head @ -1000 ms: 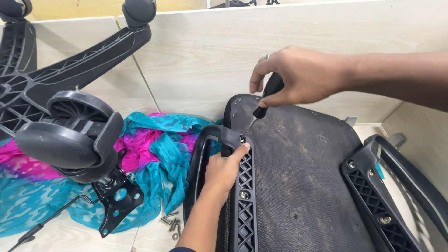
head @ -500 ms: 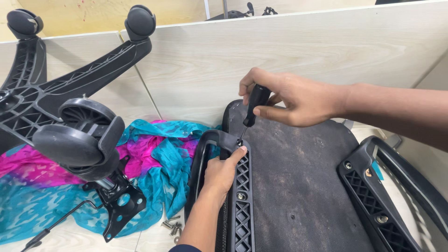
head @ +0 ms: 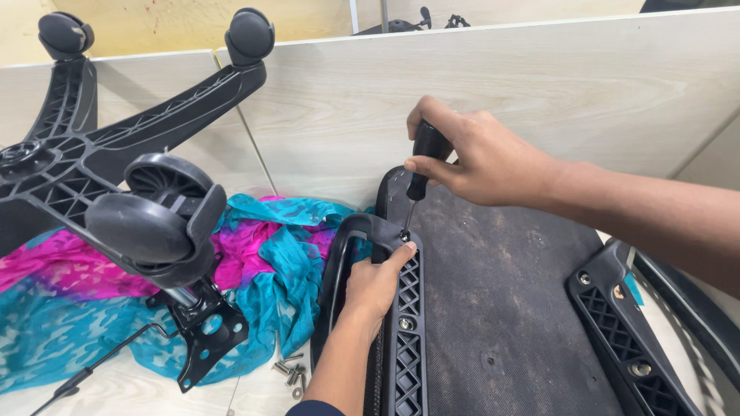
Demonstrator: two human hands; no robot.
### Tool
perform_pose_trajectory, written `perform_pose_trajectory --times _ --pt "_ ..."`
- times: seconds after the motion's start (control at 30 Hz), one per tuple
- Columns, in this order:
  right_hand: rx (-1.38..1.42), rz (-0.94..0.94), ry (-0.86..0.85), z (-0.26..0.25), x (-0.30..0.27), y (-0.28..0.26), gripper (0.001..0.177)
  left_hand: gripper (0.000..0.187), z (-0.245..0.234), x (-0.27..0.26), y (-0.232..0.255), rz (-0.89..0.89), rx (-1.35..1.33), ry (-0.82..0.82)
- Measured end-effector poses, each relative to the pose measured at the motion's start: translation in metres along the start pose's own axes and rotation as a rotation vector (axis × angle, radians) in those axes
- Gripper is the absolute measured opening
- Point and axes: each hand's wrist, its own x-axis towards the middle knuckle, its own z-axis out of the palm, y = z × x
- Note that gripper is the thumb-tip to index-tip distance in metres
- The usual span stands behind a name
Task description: The person uses a screwdriver to remove screws from a chair seat, detaches one side frame, then reattaches it by aligning holes and inserting screws. The person repeats the process on the opposite side frame, securing it to the seat.
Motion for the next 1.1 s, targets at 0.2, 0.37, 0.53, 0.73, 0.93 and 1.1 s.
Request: perform_pose_trajectory --times 0.2,0.37,0.53,0.73,0.93,1.1 --pt "0.178 -0.150 0.037 0.001 -0.014 0.017 0.038 0.069 0.001 0.000 0.001 0.008 -0.034 -0.019" --pt "0.461 -0.020 0.009 0.008 -0.017 0.018 0.025 0.067 0.000 0.000 0.001 -0.012 -0.028 -0.025" --pt "0.267 0.162 0.115 0.014 -0.017 0.003 0.027 0.056 0.000 0.000 0.003 -0.015 -0.057 -0.041" --pt "0.198 0.311 0.126 0.013 -0.025 -0.002 0.030 0.046 0.000 0.001 0.001 0.008 -0.153 -0.092" --pt "0.494 -0.014 0.132 0.010 -0.034 0.014 0.028 0.046 0.001 0.004 -0.003 0.037 -0.199 -0.109" --pt "0.313 0.162 0.188 0.016 -0.034 0.015 0.027 0.046 0.001 0.005 -0.003 0.024 -0.146 -0.089"
